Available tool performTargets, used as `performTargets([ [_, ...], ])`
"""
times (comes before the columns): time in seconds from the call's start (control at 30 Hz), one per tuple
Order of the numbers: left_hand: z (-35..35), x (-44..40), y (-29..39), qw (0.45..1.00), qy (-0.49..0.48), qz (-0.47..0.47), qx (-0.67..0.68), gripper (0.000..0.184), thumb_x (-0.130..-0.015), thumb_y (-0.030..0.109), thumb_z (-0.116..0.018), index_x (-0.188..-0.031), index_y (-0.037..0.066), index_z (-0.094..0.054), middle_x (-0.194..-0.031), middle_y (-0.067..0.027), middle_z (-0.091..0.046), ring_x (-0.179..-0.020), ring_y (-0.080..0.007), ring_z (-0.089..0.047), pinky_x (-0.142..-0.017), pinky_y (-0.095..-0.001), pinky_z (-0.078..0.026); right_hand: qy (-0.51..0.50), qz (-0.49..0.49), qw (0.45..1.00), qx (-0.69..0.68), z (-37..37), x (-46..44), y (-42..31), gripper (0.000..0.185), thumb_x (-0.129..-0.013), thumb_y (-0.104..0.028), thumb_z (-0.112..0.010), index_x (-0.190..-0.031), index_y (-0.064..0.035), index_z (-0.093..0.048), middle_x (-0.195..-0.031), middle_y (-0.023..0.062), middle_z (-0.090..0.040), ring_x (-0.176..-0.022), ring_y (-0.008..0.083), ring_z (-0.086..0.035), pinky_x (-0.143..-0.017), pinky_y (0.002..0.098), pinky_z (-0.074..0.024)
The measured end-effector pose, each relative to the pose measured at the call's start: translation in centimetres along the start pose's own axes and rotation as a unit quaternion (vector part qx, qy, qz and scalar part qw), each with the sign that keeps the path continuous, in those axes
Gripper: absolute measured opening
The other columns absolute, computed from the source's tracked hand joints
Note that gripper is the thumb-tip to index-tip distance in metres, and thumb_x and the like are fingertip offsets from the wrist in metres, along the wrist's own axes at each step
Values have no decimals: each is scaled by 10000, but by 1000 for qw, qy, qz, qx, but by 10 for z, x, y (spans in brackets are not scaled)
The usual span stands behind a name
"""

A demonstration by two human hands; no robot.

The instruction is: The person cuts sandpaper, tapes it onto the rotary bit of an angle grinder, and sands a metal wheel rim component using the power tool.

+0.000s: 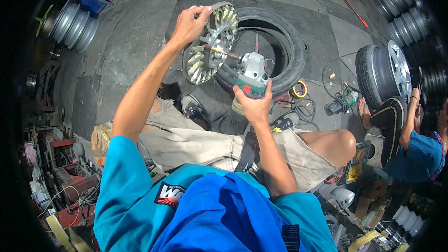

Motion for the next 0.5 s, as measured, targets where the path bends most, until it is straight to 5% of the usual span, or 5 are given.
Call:
performTargets([
  [0.07,2,6,3,998,-30,-11,-62,430,-1039,417,-654,-1216,50,-792,-1021,-208,-689,-1002,-385,-681,-876,-474,-518,2,-29,999,38,9,-1,17,823,-779,-238,-968,-1385,83,-514,-1131,123,-731,-971,188,-710,-897,337,-572],
  [0.3,3,19,-10,990,-55,-12,-130,470,-1053,408,-641,-1342,40,-684,-1145,-242,-692,-1106,-447,-669,-968,-530,-523,0,-94,994,-61,16,5,33,698,-796,-160,-953,-1328,48,-552,-1073,105,-739,-913,181,-731,-846,330,-592],
  [0.4,6,22,-6,987,-49,-21,-148,451,-1063,382,-653,-1346,33,-676,-975,-202,-723,-957,-369,-716,-863,-467,-538,14,-107,987,-118,17,5,21,600,-846,-72,-897,-1323,1,-540,-1009,91,-745,-815,173,-749,-774,327,-613],
  [0.5,6,26,-9,991,-93,24,-93,396,-1053,337,-677,-1286,17,-699,-886,-171,-728,-834,-281,-729,-795,-433,-556,-2,-93,990,-109,26,-3,23,594,-840,-89,-896,-1312,-18,-543,-1034,93,-744,-884,187,-743,-850,348,-597],
])
Point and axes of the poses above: each hand's wrist, its own x-axis away from the middle knuckle, its own z-axis out of the back of the hand, y = z × x, the point moved 7 cm from there along -x, towards the middle knuckle
